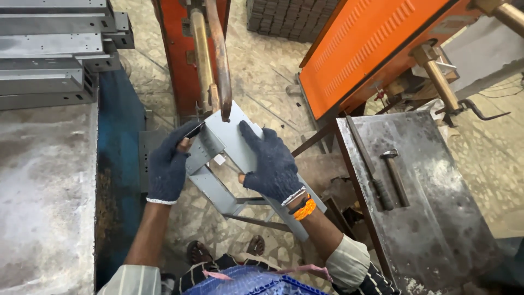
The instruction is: The recorder spot welds metal parts, uses a hammer to adjust shapes, and files edges to finish metal enclosures.
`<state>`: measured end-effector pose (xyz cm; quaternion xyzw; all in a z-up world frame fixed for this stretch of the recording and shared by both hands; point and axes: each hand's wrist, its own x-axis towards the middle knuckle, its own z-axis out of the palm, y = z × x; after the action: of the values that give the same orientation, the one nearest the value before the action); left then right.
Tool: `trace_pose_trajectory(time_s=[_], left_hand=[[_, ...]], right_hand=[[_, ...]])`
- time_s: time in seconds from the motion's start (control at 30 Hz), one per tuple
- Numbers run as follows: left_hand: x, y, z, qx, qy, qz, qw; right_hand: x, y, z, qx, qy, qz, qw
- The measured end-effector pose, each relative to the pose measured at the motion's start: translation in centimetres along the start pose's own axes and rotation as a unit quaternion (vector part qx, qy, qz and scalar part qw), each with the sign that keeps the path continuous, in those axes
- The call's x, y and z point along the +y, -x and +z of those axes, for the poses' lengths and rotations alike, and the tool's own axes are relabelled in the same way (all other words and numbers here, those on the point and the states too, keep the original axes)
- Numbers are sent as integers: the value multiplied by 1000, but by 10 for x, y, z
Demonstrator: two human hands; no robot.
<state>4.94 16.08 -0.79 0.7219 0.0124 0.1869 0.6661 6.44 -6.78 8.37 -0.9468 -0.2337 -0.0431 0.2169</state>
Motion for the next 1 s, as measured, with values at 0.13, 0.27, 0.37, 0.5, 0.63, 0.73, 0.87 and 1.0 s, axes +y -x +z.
trace_pose_trajectory(time_s=[0.13,0.27,0.37,0.5,0.63,0.73,0.87,1.0], left_hand=[[0,6,9,22,26,55,998],[0,-1,26,57,43,63,995],[10,-10,34,76,-1,105,992],[11,-20,39,71,-50,66,994],[1,-25,38,66,-40,48,996],[2,-26,29,47,-40,95,994],[12,-21,22,-37,4,50,998],[15,-16,29,-56,-110,102,987]], right_hand=[[2,0,6,-9,13,2,1000],[3,0,9,-6,22,-2,1000],[3,0,8,-10,22,5,1000],[2,1,8,-4,10,2,1000],[5,1,6,-5,-4,-4,1000],[3,0,3,-10,-1,-10,1000],[1,0,-1,-18,8,-6,1000],[2,-1,-2,-21,3,-8,1000]])
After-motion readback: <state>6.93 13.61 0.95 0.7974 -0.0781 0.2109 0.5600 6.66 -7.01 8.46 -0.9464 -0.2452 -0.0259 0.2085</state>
